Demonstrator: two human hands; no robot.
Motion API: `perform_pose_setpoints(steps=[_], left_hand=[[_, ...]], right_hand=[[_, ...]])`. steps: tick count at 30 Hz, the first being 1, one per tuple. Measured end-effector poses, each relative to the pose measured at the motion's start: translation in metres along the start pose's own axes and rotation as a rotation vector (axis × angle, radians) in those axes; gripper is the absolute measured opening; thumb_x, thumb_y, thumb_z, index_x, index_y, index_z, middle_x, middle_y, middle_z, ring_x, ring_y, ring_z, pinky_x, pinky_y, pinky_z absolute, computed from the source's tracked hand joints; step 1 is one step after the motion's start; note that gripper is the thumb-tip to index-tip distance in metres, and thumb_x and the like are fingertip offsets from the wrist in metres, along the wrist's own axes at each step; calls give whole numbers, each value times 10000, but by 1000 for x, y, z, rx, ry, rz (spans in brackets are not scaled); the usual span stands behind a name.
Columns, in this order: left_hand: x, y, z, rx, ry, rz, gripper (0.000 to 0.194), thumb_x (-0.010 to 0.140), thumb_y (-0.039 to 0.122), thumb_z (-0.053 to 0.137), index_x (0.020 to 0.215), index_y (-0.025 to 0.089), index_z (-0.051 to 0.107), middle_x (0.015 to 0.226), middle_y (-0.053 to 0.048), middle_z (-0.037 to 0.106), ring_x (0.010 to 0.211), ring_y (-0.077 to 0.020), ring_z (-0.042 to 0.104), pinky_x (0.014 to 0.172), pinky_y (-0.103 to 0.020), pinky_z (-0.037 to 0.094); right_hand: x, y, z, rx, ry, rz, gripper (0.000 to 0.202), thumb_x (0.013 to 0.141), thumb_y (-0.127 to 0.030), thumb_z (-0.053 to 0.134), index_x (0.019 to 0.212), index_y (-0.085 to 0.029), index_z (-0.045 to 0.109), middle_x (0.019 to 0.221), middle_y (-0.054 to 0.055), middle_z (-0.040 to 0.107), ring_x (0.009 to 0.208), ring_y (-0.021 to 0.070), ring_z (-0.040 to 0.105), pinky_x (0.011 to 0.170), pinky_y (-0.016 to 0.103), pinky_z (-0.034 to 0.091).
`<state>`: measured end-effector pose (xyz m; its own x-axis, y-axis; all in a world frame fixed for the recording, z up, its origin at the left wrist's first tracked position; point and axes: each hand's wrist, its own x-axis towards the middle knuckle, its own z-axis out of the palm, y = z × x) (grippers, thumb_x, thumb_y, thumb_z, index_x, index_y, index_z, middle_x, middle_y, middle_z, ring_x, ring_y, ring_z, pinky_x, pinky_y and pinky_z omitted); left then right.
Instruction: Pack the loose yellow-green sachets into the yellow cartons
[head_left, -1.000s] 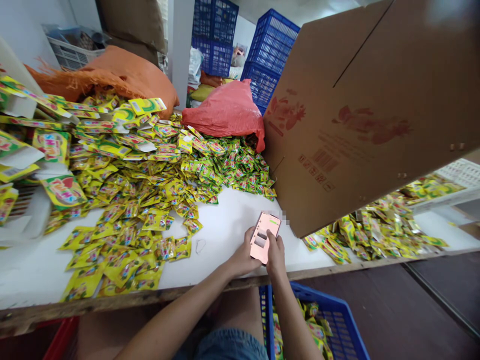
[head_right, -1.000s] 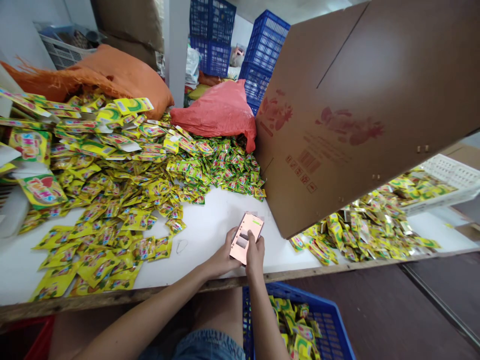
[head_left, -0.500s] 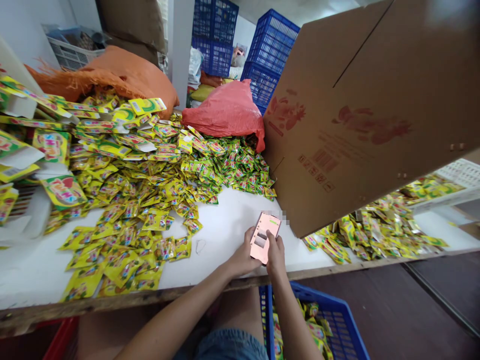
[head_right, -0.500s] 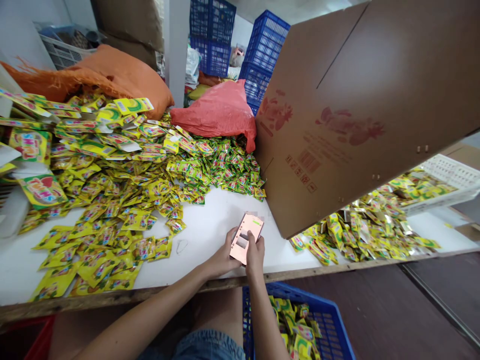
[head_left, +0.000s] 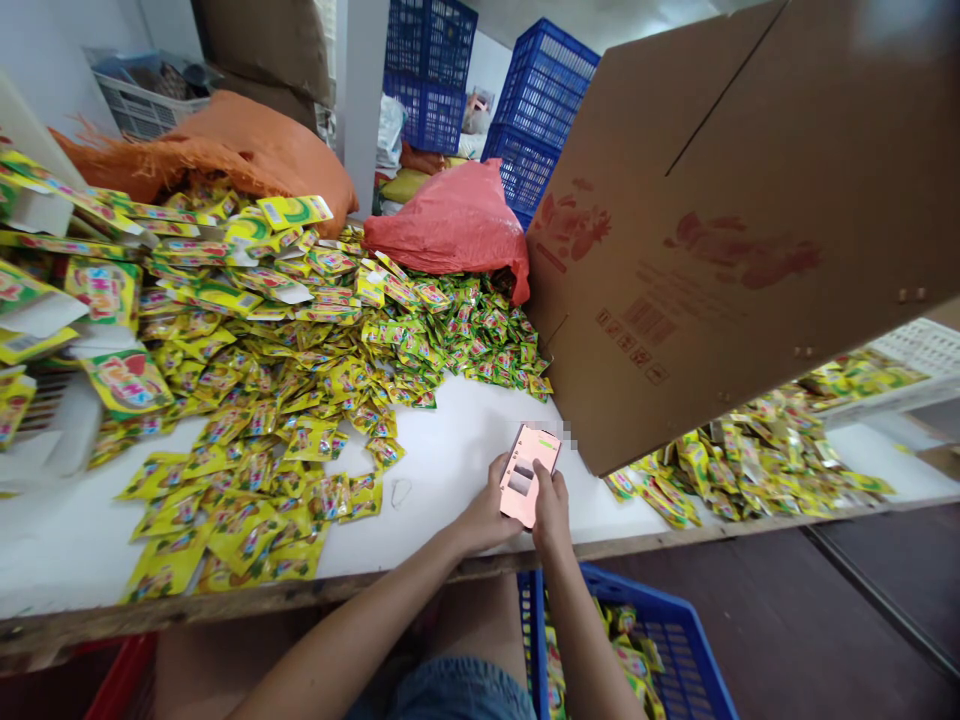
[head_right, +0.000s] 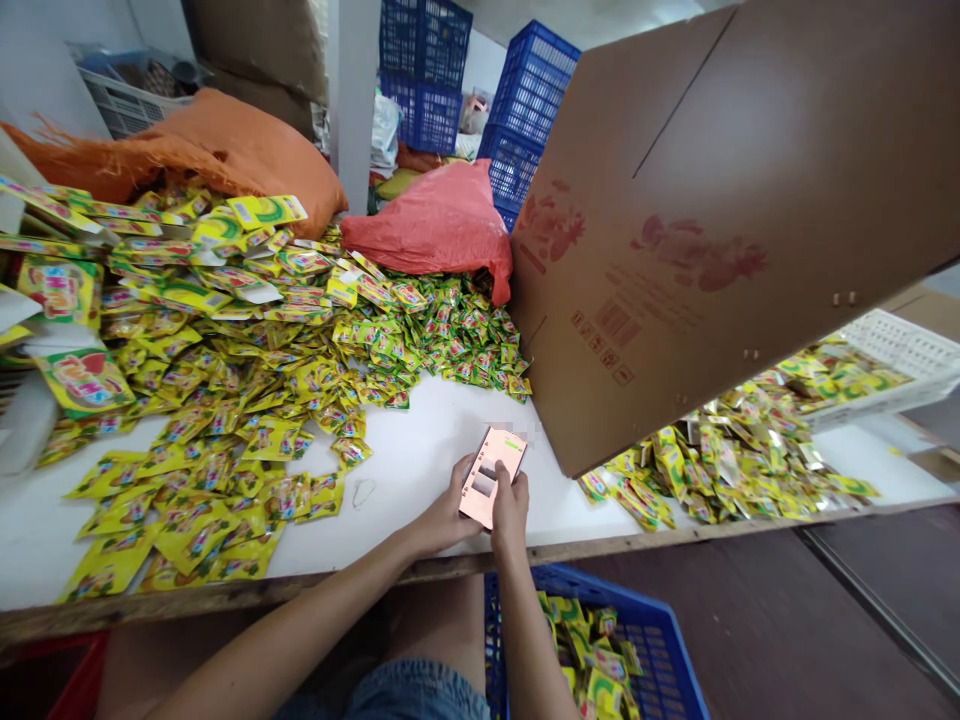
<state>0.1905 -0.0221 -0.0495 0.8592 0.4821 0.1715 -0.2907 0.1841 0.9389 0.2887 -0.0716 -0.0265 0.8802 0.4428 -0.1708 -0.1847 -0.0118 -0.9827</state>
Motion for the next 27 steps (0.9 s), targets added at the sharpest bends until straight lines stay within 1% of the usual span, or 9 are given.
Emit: perform_pose_setpoints(steps=[8,17,27], left_hand=[[0,1,0,5,-25,37,977,649,67,648,1382,212,19,1283,-152,461,1088,-242,524,901,-386,421],[0,1,0,16,-21,35,972,655,68,644,1382,209,16,1269,-150,475,1070,-235,536,897,-389,425],[0,8,0,25,-30,18,975,639,60,648,1369,209,21,1271,-149,476,1085,-238,529,912,-389,414]], right_hand=[[1,0,0,-1,11,3,344,677,-417,654,898,-190,519,676,-26,655,539,155,629,497,270,524],[2,1,0,-9,15,6,353,674,-423,656,896,-186,517,663,-23,656,544,161,633,497,276,524],[0,-2,1,-6,3,9,342,673,-415,658,883,-186,515,673,-26,657,568,163,639,517,278,528]])
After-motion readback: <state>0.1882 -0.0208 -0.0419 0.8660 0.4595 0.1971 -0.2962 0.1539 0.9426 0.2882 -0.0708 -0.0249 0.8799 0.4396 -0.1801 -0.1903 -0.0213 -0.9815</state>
